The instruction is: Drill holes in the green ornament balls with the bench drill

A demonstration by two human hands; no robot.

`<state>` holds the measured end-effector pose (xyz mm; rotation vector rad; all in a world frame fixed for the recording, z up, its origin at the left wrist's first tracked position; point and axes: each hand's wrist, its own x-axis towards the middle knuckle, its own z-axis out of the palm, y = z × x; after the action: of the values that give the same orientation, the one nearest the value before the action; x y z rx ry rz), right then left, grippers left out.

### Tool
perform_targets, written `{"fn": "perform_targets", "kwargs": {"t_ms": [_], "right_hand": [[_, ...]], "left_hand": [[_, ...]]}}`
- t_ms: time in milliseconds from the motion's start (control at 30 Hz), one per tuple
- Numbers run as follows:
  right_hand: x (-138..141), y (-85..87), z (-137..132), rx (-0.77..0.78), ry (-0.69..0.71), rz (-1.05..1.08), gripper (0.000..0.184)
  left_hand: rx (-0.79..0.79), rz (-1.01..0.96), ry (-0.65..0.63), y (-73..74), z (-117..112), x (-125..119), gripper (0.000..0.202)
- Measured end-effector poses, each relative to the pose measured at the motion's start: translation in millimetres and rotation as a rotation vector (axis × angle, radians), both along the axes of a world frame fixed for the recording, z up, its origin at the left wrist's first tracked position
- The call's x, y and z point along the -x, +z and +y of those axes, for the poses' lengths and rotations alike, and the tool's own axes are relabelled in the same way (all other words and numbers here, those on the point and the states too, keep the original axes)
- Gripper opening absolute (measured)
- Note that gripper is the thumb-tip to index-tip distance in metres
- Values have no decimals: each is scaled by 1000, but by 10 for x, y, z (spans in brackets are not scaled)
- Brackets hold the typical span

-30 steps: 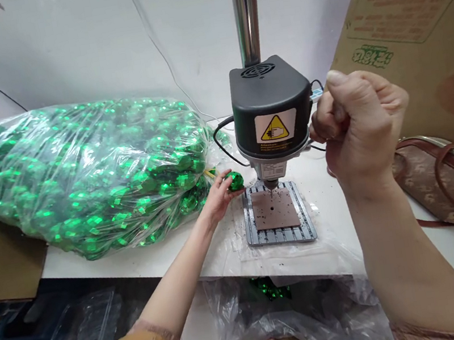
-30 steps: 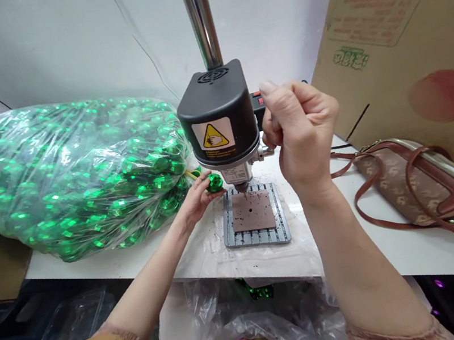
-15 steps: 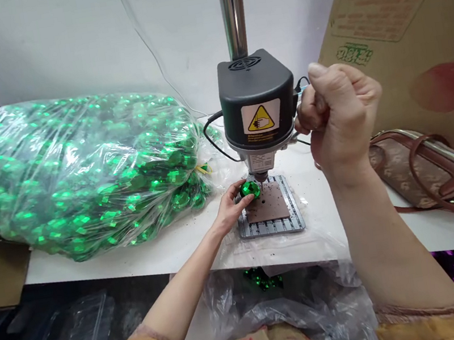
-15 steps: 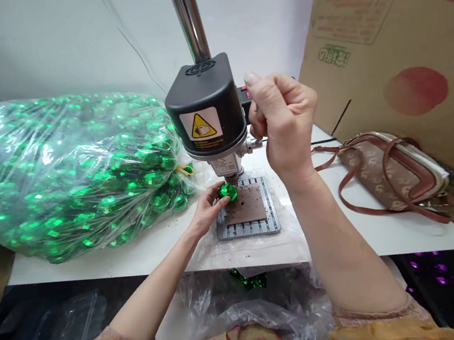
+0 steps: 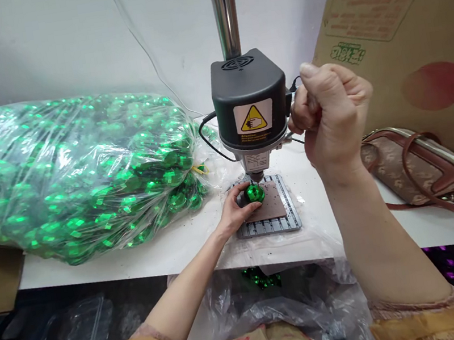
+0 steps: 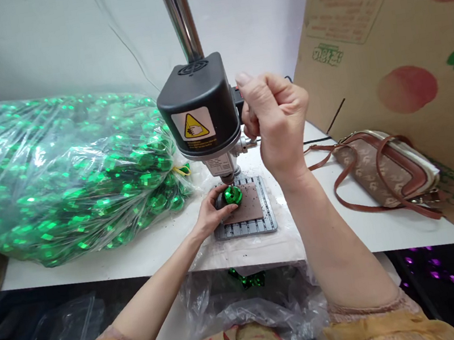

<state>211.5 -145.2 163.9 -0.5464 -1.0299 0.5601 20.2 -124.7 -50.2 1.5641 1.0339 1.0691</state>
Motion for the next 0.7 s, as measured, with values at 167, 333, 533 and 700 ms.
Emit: {"fn": "perform_targets", "kwargs": {"t_ms": [167, 333, 533, 700], "right_hand": [[13, 3, -10, 1, -13, 5, 55], [19, 4, -10, 1, -7, 26, 51], [6, -5, -23, 2, -24, -43, 55], [-2, -11, -10, 14, -17, -25, 59]], "left_hand": [[-60, 39, 25, 16, -75, -81, 66], [-63, 1, 8, 56, -141, -141, 67], [-31, -43, 62, 42, -183, -200, 65], [-27, 14, 128, -18, -183, -254, 63]]}}
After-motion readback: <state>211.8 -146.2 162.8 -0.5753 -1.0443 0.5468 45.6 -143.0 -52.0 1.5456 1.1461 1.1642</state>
